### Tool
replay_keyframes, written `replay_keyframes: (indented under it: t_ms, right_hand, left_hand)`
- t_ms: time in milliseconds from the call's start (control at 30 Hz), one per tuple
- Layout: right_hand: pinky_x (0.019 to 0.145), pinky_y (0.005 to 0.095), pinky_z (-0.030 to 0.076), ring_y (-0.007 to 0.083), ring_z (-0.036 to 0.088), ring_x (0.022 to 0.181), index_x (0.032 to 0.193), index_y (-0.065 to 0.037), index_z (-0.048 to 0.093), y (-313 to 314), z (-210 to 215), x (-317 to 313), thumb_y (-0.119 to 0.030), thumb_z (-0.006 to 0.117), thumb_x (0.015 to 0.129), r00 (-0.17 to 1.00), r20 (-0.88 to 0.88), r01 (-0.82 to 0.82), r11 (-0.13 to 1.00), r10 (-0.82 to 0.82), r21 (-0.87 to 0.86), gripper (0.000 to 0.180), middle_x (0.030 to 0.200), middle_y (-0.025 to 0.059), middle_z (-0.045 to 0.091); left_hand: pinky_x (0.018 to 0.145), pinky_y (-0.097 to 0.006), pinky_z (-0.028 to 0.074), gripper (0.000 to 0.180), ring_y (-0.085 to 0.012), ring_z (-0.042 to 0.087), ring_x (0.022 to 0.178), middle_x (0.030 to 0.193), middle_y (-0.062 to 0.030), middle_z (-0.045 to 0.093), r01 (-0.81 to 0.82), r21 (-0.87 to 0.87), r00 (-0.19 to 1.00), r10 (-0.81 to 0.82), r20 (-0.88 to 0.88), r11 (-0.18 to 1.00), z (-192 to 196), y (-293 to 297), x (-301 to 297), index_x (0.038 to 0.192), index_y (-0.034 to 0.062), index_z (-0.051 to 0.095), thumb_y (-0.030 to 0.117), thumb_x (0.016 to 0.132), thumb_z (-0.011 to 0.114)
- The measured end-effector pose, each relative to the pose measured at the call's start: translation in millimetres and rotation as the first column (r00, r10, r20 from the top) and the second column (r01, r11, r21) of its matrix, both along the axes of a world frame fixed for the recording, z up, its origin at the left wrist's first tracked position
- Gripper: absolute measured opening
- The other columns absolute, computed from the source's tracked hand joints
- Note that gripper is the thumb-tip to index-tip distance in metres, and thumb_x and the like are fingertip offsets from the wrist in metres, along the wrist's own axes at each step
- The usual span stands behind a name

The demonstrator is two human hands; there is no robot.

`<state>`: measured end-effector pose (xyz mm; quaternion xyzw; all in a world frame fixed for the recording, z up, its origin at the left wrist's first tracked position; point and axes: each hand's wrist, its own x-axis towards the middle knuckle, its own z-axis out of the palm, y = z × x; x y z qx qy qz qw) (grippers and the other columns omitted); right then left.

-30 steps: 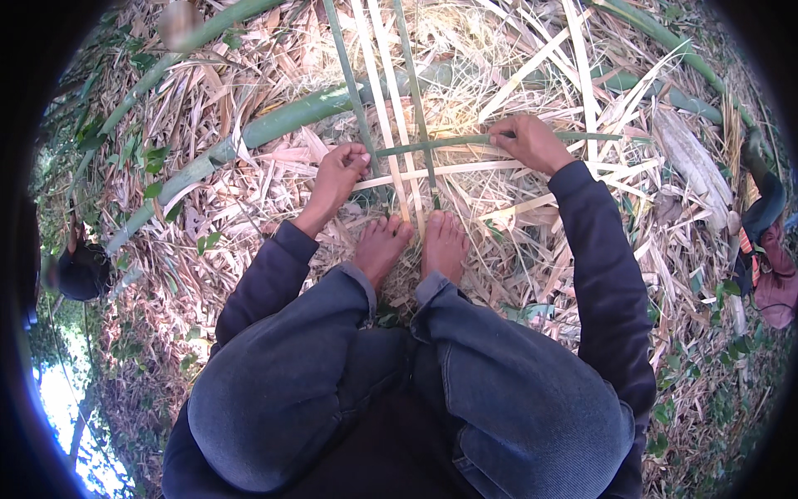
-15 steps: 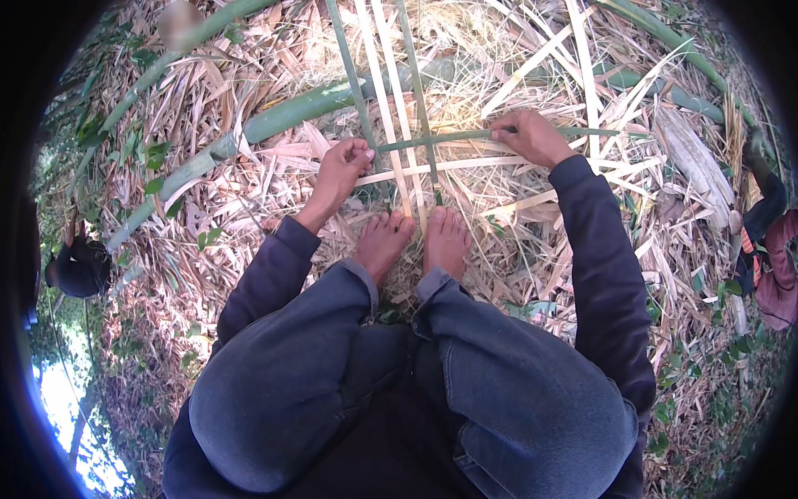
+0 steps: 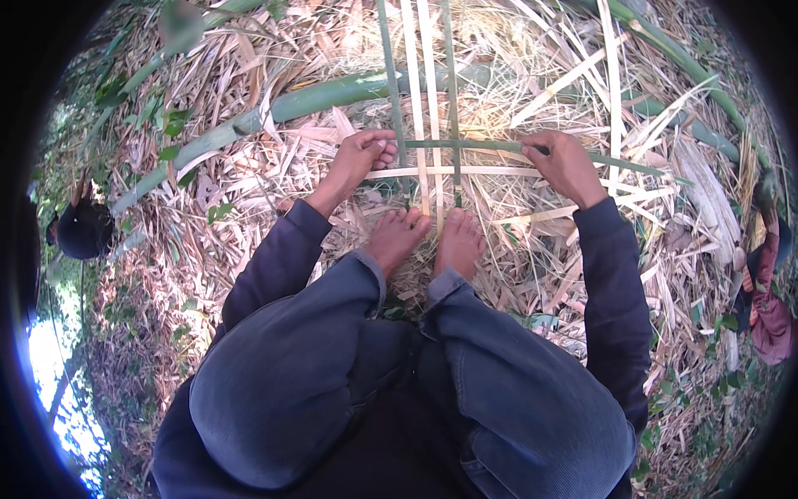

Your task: The person sits on the ground and weaves thin bamboo strips into a lattice pattern. They interlace the strips by hand, creating a grid structure on the forest floor.

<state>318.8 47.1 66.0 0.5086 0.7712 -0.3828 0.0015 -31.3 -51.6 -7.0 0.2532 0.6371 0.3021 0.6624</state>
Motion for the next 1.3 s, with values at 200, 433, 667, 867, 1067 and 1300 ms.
replay_keyframes:
  t_ms: [200, 433, 667, 867, 1067, 1300]
  right_hand:
    - [0.073, 0.0413, 0.053, 0.035, 0.068, 0.08, 0.1, -0.003, 0.075, -5, 26, -13, -0.015, 0.067, 0.087, 0.999, 0.046, -0.036, 0.987, 0.029, 0.158, 0.019, 0.094, 0.0186, 0.071]
    - [0.069, 0.041, 0.053, 0.0344, 0.067, 0.074, 0.097, -0.004, 0.075, -9, 39, -21, -0.014, 0.068, 0.086, 0.999, 0.034, -0.036, 0.975, 0.029, 0.22, 0.016, 0.083, 0.0172, 0.07]
    - [0.069, 0.042, 0.053, 0.0349, 0.067, 0.073, 0.096, -0.006, 0.075, -6, 58, -23, -0.015, 0.068, 0.087, 0.994, 0.106, -0.053, 0.97, 0.028, 0.239, 0.015, 0.08, 0.0174, 0.07]
    - [0.071, 0.0427, 0.053, 0.0355, 0.066, 0.073, 0.095, -0.006, 0.076, -7, 51, -13, -0.016, 0.067, 0.087, 0.995, 0.099, -0.045, 0.97, 0.022, 0.237, 0.016, 0.078, 0.0181, 0.069]
    - [0.073, 0.0421, 0.053, 0.0348, 0.067, 0.075, 0.097, -0.004, 0.075, -7, 51, -11, -0.016, 0.067, 0.086, 0.995, 0.1, -0.025, 0.976, 0.004, 0.215, 0.017, 0.082, 0.0176, 0.07]
    - [0.074, 0.0417, 0.053, 0.0343, 0.068, 0.077, 0.098, -0.004, 0.074, -8, 50, -8, -0.015, 0.067, 0.086, 0.995, 0.102, -0.033, 0.979, 0.013, 0.202, 0.018, 0.085, 0.0176, 0.071]
  left_hand:
    - [0.071, -0.023, 0.051, 0.025, -0.0091, 0.062, 0.079, 0.098, -0.005, 0.07, -0.005, 0.016, 1.0, 0.006, -0.025, 1.0, 6, 2, -17, 0.119, 0.0009, 0.065, 0.008, 0.101, 0.05]
    - [0.07, -0.022, 0.05, 0.025, -0.0083, 0.06, 0.079, 0.096, -0.0054, 0.07, 0.032, 0.018, 0.999, -0.031, -0.04, 0.999, 1, 0, -8, 0.118, -0.0006, 0.063, 0.007, 0.097, 0.053]
    - [0.073, -0.023, 0.05, 0.026, -0.0088, 0.062, 0.082, 0.097, -0.0045, 0.07, 0.105, 0.034, 0.989, -0.101, -0.106, 0.994, 2, -1, 0, 0.12, 0.0, 0.062, 0.011, 0.098, 0.056]
    - [0.072, -0.023, 0.05, 0.025, -0.009, 0.062, 0.08, 0.097, -0.0048, 0.07, 0.098, 0.036, 0.992, -0.094, -0.088, 0.995, 0, -1, 3, 0.12, -0.0002, 0.062, 0.01, 0.098, 0.056]
    - [0.069, -0.024, 0.05, 0.023, -0.009, 0.06, 0.075, 0.092, -0.0062, 0.07, 0.03, 0.052, 0.998, -0.027, -0.057, 0.998, 1, -1, 0, 0.117, -0.0023, 0.064, 0.006, 0.096, 0.056]
    - [0.07, -0.023, 0.05, 0.023, -0.0078, 0.059, 0.077, 0.093, -0.0036, 0.069, 0.004, 0.062, 0.997, 0.001, -0.078, 0.998, 7, -3, -13, 0.117, -0.001, 0.065, 0.009, 0.098, 0.057]
